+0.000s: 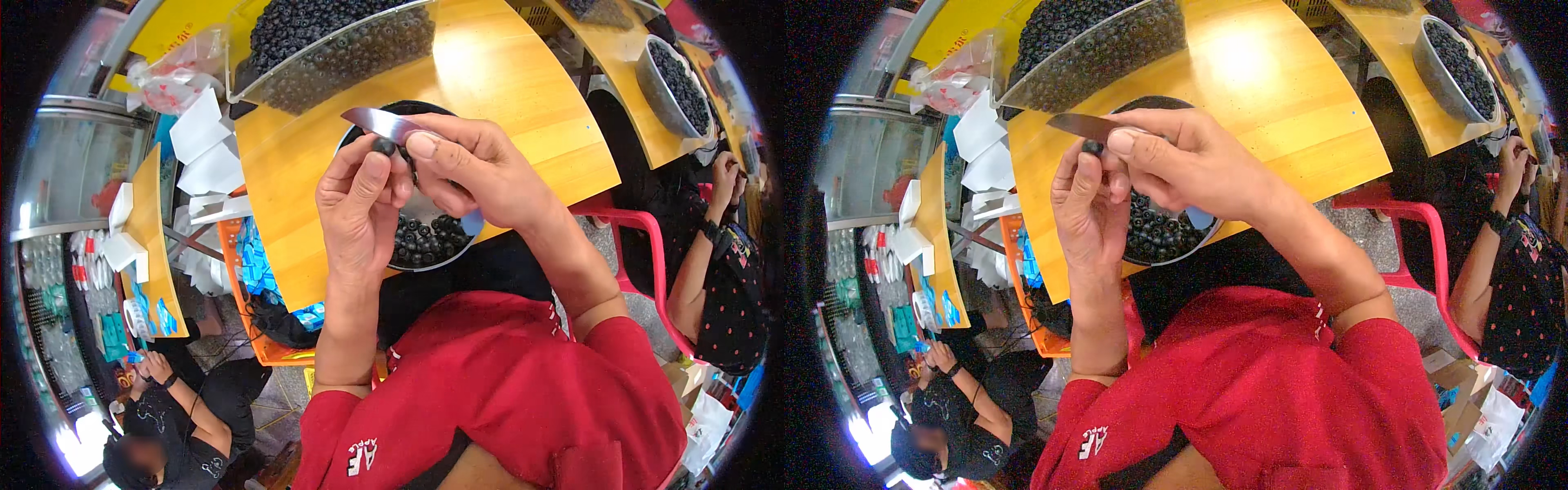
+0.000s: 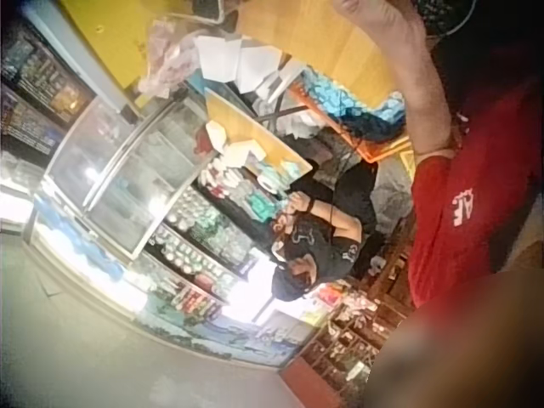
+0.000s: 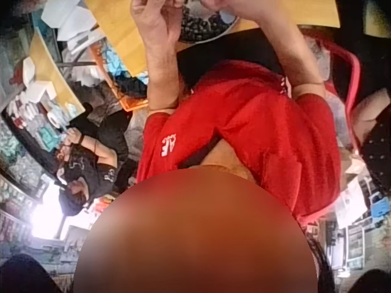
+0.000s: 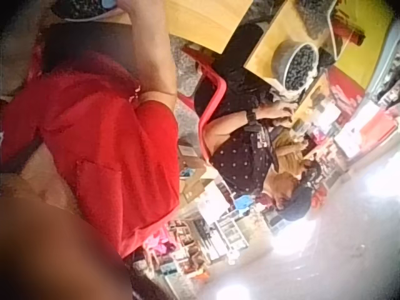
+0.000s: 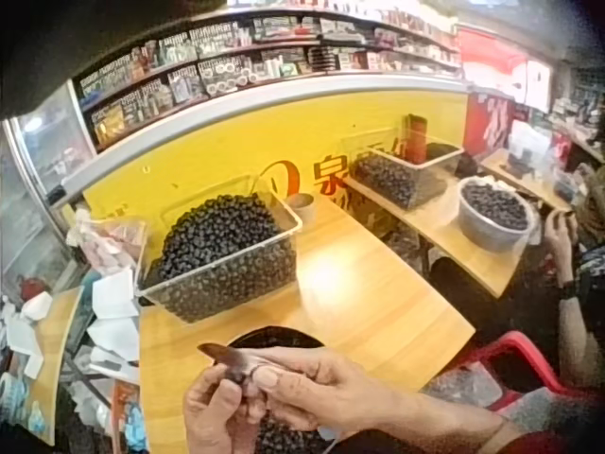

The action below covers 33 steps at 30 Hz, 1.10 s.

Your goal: Manually cleaning or trimming small round black seeds/objects using a small knife.

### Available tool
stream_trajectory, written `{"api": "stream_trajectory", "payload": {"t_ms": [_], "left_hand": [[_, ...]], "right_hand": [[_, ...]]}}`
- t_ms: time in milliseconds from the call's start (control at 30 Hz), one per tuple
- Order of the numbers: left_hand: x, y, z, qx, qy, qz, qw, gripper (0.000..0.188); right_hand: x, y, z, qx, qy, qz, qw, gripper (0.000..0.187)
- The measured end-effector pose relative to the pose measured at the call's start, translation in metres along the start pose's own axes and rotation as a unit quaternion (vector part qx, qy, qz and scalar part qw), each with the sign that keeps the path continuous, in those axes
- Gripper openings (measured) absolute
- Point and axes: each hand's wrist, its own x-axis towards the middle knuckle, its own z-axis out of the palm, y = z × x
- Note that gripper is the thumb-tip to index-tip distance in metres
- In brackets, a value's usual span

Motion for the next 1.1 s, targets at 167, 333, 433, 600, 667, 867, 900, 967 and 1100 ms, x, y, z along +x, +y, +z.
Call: {"api": "stream_trajectory", "payload": {"t_ms": [167,333,433,600,667,867,900,967,1100], "left_hand": [[0.000,-0.002,0.001,0.009,0.016,0.013,1.000,0.021],[-0.002,-0.003,-0.005,-0.011,0.001,0.024,1.000,0.021],[-0.001,-0.001,-0.004,0.029,-0.007,0.016,0.999,0.021],[-0.003,-0.001,-0.001,0.026,0.009,0.006,1.000,0.021],[-0.003,-0.001,0.001,0.024,0.011,0.003,1.000,0.021],[-0.004,-0.001,0.002,0.032,0.051,0.013,0.998,0.019],[-0.003,0.001,0.001,0.041,0.030,0.011,0.999,0.019],[-0.003,0.003,0.000,0.049,0.009,0.009,0.999,0.020],[-0.005,0.005,0.002,0.062,0.017,-0.010,0.998,0.021]], "right_hand": [[0.000,-0.001,0.005,-0.018,0.019,0.016,1.000,0.036],[0.000,0.005,0.004,-0.014,0.013,0.006,1.000,0.036],[0.003,0.008,-0.002,0.000,-0.004,0.011,1.000,0.036],[0.002,0.006,-0.005,0.011,-0.015,0.020,1.000,0.035],[0.000,0.004,0.000,0.014,-0.017,0.019,1.000,0.035],[0.002,0.008,0.002,-0.065,0.037,-0.016,0.997,0.032],[0.005,0.007,-0.001,-0.078,0.024,-0.017,0.997,0.030],[0.007,0.007,-0.004,-0.090,0.011,-0.017,0.996,0.028],[0.008,0.004,0.001,-0.092,0.047,-0.025,0.994,0.030]]}}
